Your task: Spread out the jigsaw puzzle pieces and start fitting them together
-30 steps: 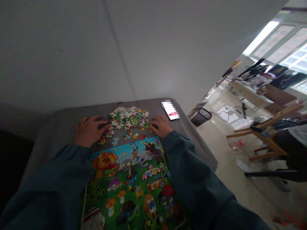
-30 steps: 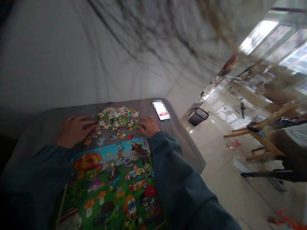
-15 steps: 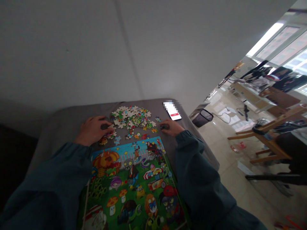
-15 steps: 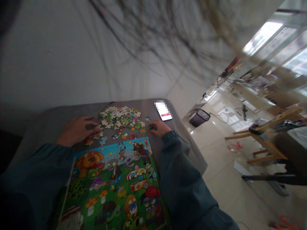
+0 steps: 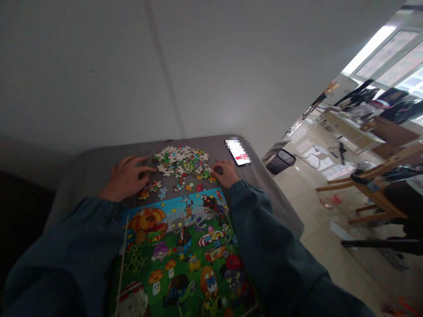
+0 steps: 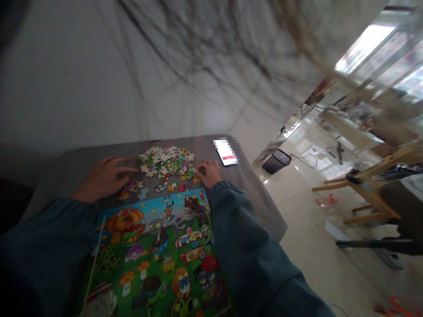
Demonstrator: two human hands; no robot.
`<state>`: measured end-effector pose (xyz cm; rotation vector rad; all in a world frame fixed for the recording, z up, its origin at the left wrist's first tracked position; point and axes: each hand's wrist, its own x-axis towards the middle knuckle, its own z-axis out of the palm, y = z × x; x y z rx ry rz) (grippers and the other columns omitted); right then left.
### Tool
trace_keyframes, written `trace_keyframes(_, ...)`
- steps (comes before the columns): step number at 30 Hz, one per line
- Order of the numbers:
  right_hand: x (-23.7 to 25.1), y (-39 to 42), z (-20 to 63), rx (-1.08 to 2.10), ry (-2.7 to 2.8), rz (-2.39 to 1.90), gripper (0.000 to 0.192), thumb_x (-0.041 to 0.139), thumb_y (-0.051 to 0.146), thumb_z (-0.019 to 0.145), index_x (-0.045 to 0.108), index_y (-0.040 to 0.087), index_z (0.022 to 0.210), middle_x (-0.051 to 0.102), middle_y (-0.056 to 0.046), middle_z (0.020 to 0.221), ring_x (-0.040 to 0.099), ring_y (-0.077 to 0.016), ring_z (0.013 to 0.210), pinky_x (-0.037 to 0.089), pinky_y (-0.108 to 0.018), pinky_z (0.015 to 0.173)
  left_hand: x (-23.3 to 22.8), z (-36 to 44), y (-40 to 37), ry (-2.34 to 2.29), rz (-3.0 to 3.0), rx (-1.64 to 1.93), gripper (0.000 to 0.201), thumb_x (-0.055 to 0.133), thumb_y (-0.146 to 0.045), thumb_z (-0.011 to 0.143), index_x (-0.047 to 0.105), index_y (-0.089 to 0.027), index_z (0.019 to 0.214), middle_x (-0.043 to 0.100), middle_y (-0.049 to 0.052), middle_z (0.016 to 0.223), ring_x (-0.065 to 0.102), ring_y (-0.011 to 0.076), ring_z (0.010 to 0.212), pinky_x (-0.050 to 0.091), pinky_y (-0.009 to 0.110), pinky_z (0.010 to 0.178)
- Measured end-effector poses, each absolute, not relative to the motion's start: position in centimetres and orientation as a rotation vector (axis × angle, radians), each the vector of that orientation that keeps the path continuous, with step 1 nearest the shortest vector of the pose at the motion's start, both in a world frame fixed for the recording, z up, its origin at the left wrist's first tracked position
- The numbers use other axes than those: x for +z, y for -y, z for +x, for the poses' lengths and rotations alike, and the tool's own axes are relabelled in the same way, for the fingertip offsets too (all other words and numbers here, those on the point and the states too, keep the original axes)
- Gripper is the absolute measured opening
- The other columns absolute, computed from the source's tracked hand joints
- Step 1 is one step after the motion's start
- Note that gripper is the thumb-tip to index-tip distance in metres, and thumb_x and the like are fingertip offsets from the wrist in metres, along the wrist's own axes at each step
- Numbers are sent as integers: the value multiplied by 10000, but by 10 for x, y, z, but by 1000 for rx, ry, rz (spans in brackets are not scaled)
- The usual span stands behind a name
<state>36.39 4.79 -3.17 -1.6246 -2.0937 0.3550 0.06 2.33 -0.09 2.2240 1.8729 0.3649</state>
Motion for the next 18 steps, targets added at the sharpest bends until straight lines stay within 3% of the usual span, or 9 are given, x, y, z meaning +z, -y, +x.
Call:
trace_keyframes(5, -25, -47, 369, 315, 2060, -1605, 115, 644, 208, 911, 733, 197, 984, 699, -86, 1086, 564, -263, 1076, 421, -422, 982, 1, 10, -16, -1892, 2235, 185, 356, 746, -587, 746, 810, -296, 940, 621, 118, 1291, 434, 404, 1288, 339, 610, 1070)
trace_keyframes(9, -18, -37, 364, 284, 2117, -1575, 192, 673, 121, 807, 750, 215, 954, 687, -85, 1152, 521, -299, 1136, 380, -471, 1019, 5, 15, -14, -1879, 2247, 122, 309, 748, -577, 747, 814, -291, 846, 642, 124, 1208, 467, 422, 1225, 368, 606, 1003)
trace_keyframes(13, -13, -27, 348, 251, 2198, -1480, 199, 613, 142, 873, 757, 232, 978, 691, -78, 1150, 515, -290, 1136, 381, -464, 1009, 7, 17, -16, -1823, 2279, 113, 254, 708, -535, 773, 805, -302, 798, 695, 94, 1101, 543, 397, 1159, 367, 577, 1006)
trace_keyframes(18, -3, -26, 321, 352, 2391, -1186, 199, 580, 152, 946, 732, 201, 1065, 719, -87, 1131, 592, -235, 1124, 416, -389, 1036, 6, 11, -19, -1695, 2163, 213, 333, 576, -540, 823, 762, -268, 869, 757, 92, 936, 677, 343, 968, 457, 489, 907)
